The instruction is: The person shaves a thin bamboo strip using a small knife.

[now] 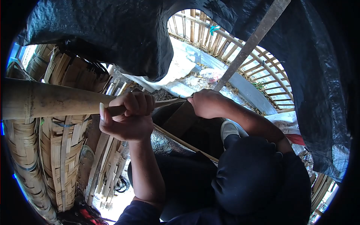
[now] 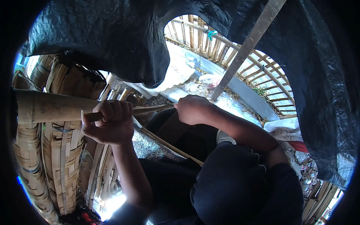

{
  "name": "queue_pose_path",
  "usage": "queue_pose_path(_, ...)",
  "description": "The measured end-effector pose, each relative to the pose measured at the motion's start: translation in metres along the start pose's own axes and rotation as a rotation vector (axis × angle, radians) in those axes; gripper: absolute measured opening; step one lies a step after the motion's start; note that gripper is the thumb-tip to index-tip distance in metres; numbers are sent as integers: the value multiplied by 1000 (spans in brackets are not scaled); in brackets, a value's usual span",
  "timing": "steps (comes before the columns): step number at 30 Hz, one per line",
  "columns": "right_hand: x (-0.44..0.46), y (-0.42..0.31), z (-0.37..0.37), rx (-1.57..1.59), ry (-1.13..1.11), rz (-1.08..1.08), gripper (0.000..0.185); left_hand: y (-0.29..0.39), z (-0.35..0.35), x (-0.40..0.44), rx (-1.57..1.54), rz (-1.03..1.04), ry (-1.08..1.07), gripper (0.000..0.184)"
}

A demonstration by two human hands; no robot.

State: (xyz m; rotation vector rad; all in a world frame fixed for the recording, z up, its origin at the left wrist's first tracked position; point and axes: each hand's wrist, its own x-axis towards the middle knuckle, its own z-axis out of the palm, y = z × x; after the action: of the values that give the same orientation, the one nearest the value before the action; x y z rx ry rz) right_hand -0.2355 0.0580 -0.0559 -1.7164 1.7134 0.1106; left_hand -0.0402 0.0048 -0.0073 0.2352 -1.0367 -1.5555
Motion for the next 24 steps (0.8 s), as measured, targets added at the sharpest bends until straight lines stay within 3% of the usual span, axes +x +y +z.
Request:
queue_pose_path(6,8,-11,0,13,31,-31,46,3,-13,1,-39,-12,35,60)
queue_pose_path(9,17,-15,-2,45,-66,44,34,3,-5,0,-49,-6,20,61)
queue_pose_path(11,31,-7,12,39,-15,-116,44,-1,4,-3,-49,-12,-10,61)
queue_pose_path(14,44,-7,2,76,-131,-75,47,-7,15,-8,6,2,-49,62)
queue_pose_path(17,52,-5,4,167,-144,35,49,-6,8,-6,-60,0,28,61)
queue_pose_path(21,54,2,25,244,-75,5,51,2,-5,5,61,-22,-25,59)
queue_pose_path(23,55,8,41,277,6,-26,52,4,3,10,219,136,179,58)
queue_pose_path(24,52,8,44,344,52,-46,56,5,5,11,199,157,162,58)
